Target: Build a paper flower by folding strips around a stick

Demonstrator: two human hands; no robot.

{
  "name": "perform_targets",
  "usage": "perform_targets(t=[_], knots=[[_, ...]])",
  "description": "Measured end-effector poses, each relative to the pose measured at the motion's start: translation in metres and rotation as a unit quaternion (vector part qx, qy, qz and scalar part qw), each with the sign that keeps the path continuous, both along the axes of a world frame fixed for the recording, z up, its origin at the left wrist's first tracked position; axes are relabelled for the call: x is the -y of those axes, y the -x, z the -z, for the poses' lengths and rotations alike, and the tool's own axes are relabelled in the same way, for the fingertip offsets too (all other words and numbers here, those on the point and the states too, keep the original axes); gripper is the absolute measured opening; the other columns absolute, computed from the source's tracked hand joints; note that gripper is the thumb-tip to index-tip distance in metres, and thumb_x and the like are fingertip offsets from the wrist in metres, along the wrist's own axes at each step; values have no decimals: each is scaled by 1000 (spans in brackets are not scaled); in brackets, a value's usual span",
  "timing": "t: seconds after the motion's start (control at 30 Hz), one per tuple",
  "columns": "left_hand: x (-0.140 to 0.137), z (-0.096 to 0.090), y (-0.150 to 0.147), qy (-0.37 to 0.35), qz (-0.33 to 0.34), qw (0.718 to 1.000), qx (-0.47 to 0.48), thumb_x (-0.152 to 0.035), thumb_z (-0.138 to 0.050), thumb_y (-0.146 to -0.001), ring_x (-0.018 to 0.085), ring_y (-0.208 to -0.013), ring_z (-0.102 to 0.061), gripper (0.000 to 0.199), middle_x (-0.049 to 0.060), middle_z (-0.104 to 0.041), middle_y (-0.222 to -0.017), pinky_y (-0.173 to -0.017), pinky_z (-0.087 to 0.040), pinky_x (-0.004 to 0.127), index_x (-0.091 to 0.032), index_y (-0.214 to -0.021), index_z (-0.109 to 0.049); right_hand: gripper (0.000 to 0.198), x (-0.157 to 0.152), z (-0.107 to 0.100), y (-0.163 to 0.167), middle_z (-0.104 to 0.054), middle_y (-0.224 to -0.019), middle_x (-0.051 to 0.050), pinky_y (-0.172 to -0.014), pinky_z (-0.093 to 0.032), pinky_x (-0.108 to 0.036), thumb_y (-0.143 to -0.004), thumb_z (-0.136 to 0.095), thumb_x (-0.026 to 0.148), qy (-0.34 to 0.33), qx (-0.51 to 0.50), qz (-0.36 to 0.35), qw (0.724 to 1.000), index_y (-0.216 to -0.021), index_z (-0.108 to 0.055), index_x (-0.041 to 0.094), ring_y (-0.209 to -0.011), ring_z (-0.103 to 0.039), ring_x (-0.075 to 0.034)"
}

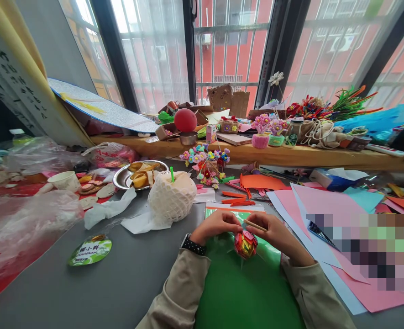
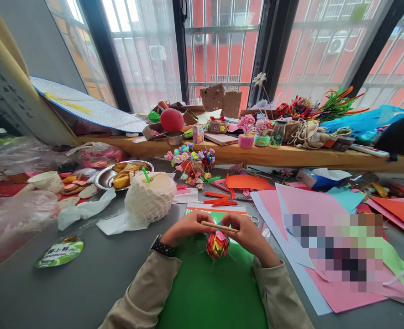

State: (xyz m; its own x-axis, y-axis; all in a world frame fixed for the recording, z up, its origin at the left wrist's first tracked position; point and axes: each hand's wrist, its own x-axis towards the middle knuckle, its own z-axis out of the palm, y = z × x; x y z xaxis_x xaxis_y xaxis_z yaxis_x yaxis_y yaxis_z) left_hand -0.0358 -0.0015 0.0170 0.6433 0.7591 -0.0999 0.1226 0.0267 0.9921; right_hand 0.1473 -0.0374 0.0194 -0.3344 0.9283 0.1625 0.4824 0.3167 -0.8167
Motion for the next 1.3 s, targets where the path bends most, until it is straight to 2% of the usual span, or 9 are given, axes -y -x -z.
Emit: perform_targets(t=[0.23,0.33,0.5,0.73,0.83,0.9,1.03,1.17,1.3], knots=[[1,-1,-4,-13,-41,999,-11,-34,-68,-53,8,-50,-46,22,-4,-53,-50,-53,-34,21,-14,-58,-59,18,-3,-1,-2,-59,-67,-1,-50,-38,-22,-69,-54,32,0,6,1,1000,-73,-61,16,-59,-51,-12],[0,-1,-3,-17,-33,999,-13,-34,-67,-53,7,-50,-45,22,-4,-53,-50,-53,-34,20,-14,-59,-59,19,-1,-4,-3,-61,-73,-2,-55,-40,-23,-70,-53,33,13,15,0,1000,-76,-62,16,-65,-53,-15],[-2,0,0,12,5,1000,6,-29,-68,-52,7,-53,-47,21,-2,-57,-58,-55,-35,20,-13,-65,-62,19,-1,-2,-2,-59,-68,-1,-54,-38,-23,-72,-50,32,-10,45,11,999,-75,-60,17,-61,-51,-14],[-3,4,-2,36,-19,999,15,-25,-69,-51,8,-55,-48,19,-2,-57,-59,-60,-36,22,-13,-64,-62,18,-2,-2,0,-58,-63,0,-52,-36,-23,-73,-49,32,-42,74,26,996,-72,-59,17,-57,-50,-13],[-2,1,-4,37,-55,996,60,-26,-69,-52,10,-62,-51,21,1,-59,-66,-64,-37,23,-12,-66,-62,16,-3,-1,-2,-61,-68,-1,-55,-39,-24,-72,-50,30,-45,41,59,996,-75,-59,17,-62,-53,-14],[-1,-2,-5,37,-93,987,125,-27,-68,-55,12,-73,-53,25,4,-60,-79,-70,-38,24,-13,-75,-61,18,-5,2,-4,-62,-72,-2,-59,-41,-26,-71,-51,31,-51,-6,117,992,-79,-59,17,-66,-55,-16],[4,-4,-11,96,-137,964,207,-26,-68,-58,16,-91,-51,42,7,-52,-105,-75,-39,26,-19,-97,-53,26,-9,11,-6,-62,-77,-6,-59,-44,-29,-69,-53,38,-56,-106,214,970,-83,-56,16,-68,-57,-18],[7,-2,-16,103,-76,974,186,-29,-68,-58,15,-82,-54,46,8,-55,-97,-69,-39,25,-16,-99,-53,27,-10,14,-4,-62,-78,-6,-62,-46,-31,-69,-53,40,-60,-132,214,966,-83,-55,16,-70,-58,-19],[6,0,-18,75,-89,978,175,-32,-66,-60,12,-74,-53,40,7,-57,-90,-62,-37,22,-14,-95,-56,28,-8,11,-4,-63,-81,-6,-65,-46,-32,-68,-56,39,-38,-121,192,973,-85,-55,17,-72,-59,-19]])
